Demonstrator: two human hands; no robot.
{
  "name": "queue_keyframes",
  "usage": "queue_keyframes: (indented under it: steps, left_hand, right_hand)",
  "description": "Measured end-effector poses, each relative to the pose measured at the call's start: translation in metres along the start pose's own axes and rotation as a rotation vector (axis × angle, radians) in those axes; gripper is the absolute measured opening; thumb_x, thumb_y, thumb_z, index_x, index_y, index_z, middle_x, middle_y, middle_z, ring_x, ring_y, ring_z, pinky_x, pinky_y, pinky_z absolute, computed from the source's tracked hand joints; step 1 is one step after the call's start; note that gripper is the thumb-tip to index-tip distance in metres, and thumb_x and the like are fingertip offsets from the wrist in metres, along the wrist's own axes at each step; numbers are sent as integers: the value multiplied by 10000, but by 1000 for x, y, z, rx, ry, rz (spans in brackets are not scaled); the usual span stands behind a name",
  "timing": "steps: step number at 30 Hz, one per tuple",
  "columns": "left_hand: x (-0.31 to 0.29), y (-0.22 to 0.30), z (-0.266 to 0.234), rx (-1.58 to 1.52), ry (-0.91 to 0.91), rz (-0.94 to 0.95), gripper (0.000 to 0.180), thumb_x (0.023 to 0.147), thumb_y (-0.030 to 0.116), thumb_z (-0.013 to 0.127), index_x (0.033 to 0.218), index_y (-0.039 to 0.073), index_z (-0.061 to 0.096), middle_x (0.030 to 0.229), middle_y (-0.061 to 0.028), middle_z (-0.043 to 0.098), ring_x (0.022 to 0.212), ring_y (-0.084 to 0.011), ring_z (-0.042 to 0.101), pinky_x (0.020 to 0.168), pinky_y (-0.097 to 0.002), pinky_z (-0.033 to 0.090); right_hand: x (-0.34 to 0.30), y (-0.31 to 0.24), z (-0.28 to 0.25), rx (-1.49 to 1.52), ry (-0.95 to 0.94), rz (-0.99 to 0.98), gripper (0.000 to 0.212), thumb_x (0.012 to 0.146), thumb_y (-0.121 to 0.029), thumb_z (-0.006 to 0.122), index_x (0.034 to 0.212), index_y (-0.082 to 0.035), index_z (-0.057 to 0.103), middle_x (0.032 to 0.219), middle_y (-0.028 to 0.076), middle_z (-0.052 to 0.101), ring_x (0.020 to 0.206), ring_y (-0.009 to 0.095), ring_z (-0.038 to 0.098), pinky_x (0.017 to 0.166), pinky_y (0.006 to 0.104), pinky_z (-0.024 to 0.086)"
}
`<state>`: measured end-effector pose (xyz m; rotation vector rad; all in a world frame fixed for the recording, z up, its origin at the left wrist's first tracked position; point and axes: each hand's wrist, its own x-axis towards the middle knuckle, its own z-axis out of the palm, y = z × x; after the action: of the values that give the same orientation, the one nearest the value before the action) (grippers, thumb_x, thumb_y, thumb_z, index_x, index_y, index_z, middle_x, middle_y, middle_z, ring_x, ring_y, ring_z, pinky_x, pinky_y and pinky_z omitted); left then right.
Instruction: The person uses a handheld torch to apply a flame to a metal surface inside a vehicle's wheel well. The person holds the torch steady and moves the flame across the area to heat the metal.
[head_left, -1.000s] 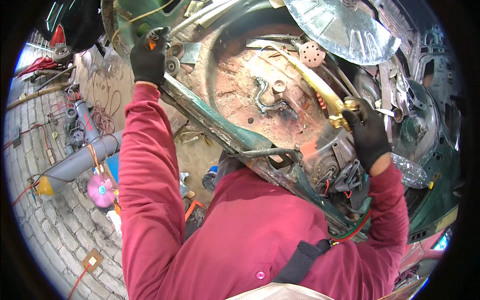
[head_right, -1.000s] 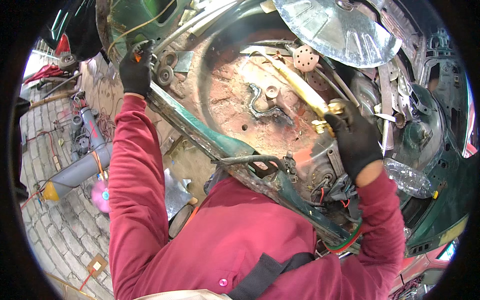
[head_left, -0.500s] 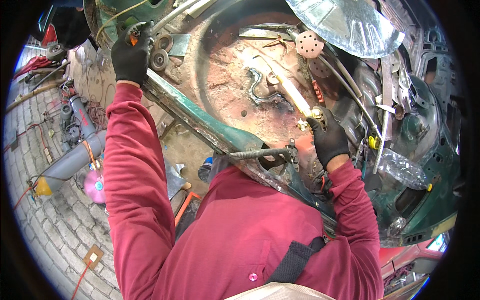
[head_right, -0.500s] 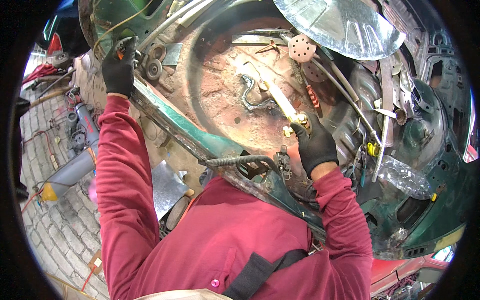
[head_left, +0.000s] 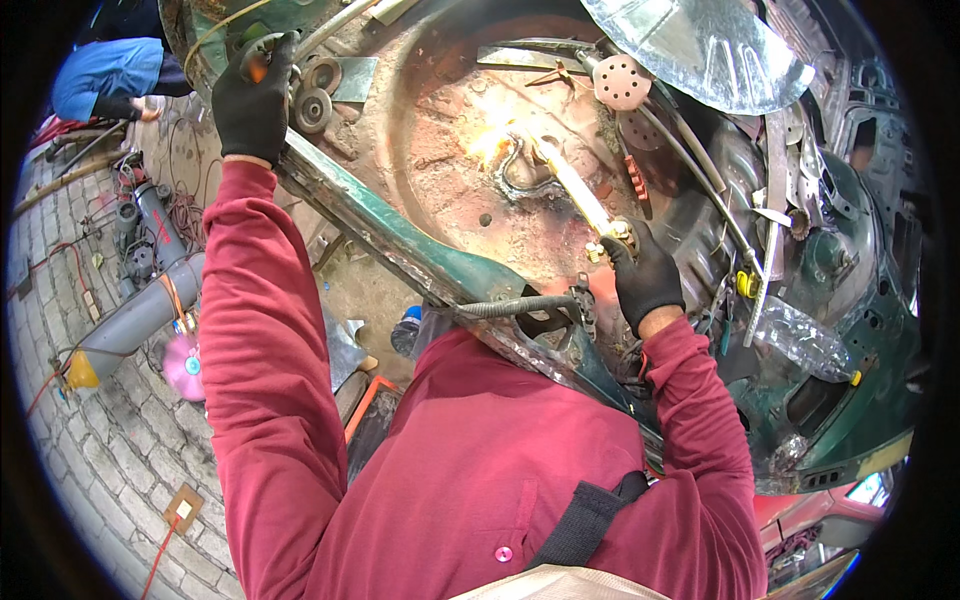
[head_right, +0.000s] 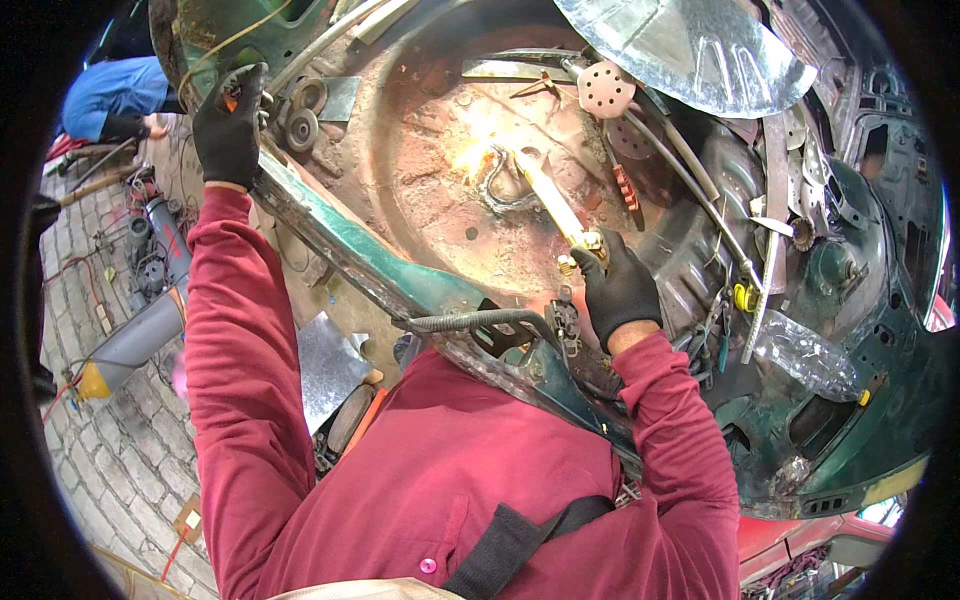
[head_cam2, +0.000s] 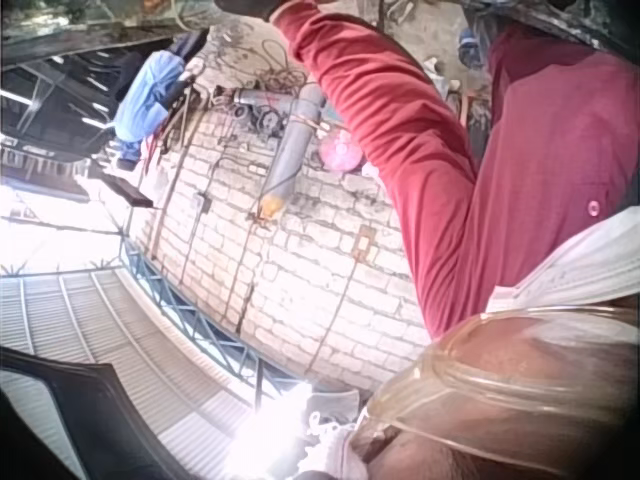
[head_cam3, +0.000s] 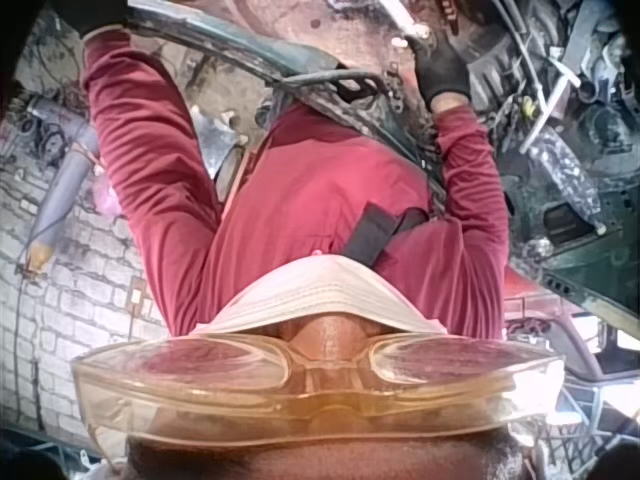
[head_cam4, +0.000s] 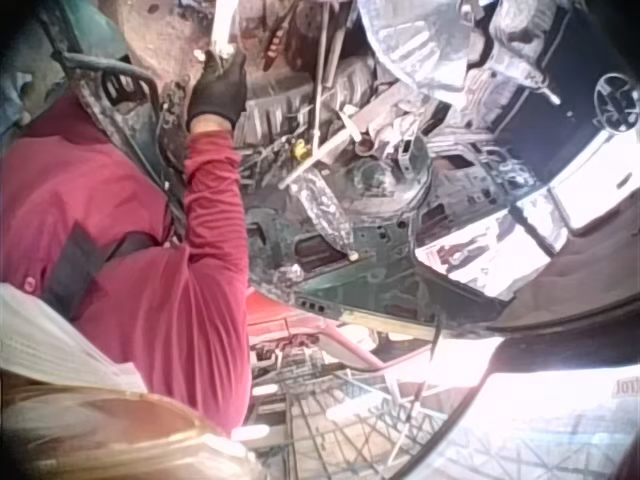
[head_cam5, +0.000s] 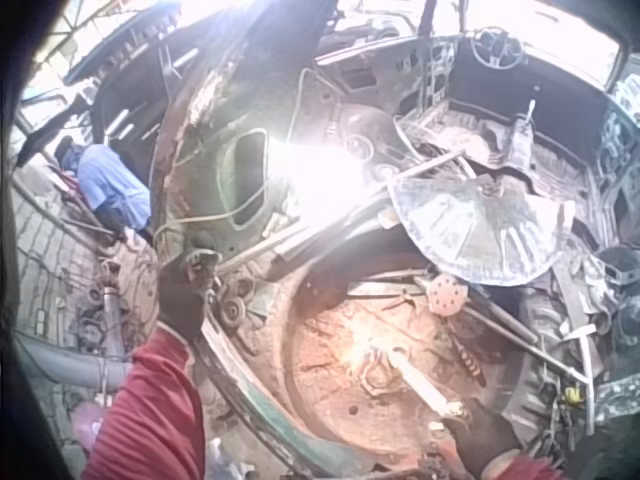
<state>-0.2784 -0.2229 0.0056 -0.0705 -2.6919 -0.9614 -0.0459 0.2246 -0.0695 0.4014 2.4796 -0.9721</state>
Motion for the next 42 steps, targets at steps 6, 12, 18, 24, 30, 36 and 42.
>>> queue_keyframes:
  steps: [6,12,18,24,30,36,42]
  left_hand:
    - [0,0,-1,-16,16,-20,239,977,257,764,1107,59,796,886,-57,784,769,-129,701,755,-297,538]
    - [0,2,1,-50,10,-65,219,976,225,763,1113,57,794,895,-63,785,774,-127,701,756,-295,538]
    - [-1,-4,1,-110,4,-45,224,979,227,762,1125,60,792,901,-55,782,783,-117,700,755,-293,541]
    - [-1,-3,0,-83,6,-56,224,981,224,757,1126,56,791,909,-50,782,789,-112,700,751,-291,544]
    - [-1,-4,2,-109,8,-36,226,981,225,758,1124,53,791,904,-49,779,785,-122,701,759,-293,546]
    - [0,-4,-3,-33,-13,-42,227,985,231,753,1120,52,787,908,-51,778,796,-127,713,767,-299,548]
    - [-2,-3,-1,74,11,180,218,988,234,747,1118,64,788,908,-63,782,793,-140,733,762,-302,552]
  right_hand:
    - [2,1,1,-2,-16,11,421,1011,-358,681,1358,-134,600,1097,256,728,1008,472,705,814,531,549]
    - [3,5,3,4,-8,3,430,1012,-369,681,1366,-138,602,1092,255,730,1018,473,704,818,527,550]
    - [3,1,4,31,-23,23,433,1003,-342,702,1372,-137,609,1096,252,734,1022,459,712,829,522,554]
    - [3,2,8,26,-16,8,435,1001,-326,707,1369,-115,613,1127,260,726,1045,459,705,854,515,552]
    - [3,1,9,19,-24,22,435,1004,-309,704,1372,-98,609,1128,263,725,1047,467,701,859,516,550]
    - [5,2,11,50,-37,31,435,999,-305,710,1363,-89,610,1125,268,724,1050,468,699,856,515,549]
    - [4,1,11,11,-50,35,442,994,-300,711,1370,-97,599,1109,264,726,1039,471,701,852,522,549]
